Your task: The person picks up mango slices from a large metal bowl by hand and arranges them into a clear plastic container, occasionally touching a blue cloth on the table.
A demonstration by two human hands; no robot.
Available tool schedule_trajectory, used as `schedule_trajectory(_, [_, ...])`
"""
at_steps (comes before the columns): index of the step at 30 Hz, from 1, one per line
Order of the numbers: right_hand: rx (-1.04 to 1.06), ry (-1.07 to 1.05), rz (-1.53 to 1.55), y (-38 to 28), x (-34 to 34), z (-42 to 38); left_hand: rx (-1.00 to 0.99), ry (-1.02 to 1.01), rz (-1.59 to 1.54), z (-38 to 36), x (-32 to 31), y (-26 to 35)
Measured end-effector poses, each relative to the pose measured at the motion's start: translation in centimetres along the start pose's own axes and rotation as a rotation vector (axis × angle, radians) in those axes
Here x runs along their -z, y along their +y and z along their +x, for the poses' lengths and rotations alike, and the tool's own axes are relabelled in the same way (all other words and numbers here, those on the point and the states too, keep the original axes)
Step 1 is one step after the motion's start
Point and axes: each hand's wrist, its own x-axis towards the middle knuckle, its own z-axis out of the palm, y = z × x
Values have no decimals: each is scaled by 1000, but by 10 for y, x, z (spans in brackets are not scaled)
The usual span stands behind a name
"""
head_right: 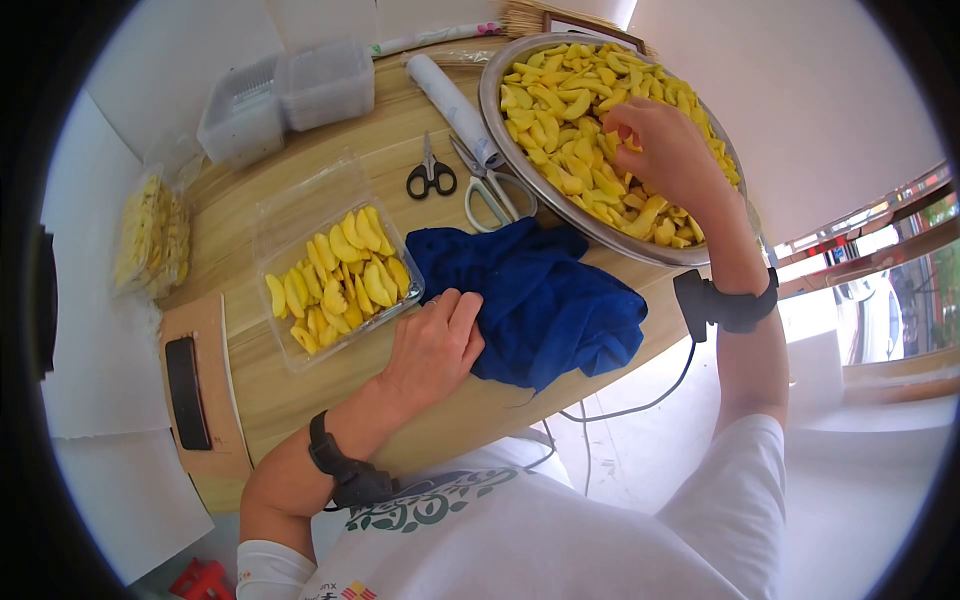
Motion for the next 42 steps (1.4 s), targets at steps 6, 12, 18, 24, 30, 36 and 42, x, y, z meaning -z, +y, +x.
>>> schedule_trajectory(6, [21,26,-141,-6,-7,-7,4,10,-8,0,-1,0])
schedule_trajectory(12, [-23,-28,-72,-11,-5,-6,6,5,-11,0,-1,0])
schedule_trajectory(18, [-29,27,-26,-13,-5,-9,3,3,-16,0,0,0])
schedule_trajectory(24, [22,192,86,-9,-6,-5,6,-5,-2,0,0,0])
schedule_trajectory(30, [-23,237,184,-8,-7,5,6,4,-15,0,-1,0])
schedule_trajectory(36, [-89,181,267,-4,-10,7,12,5,-24,0,-1,0])
schedule_trajectory(42, [-179,268,469,14,-4,6,11,3,-8,0,0,0])
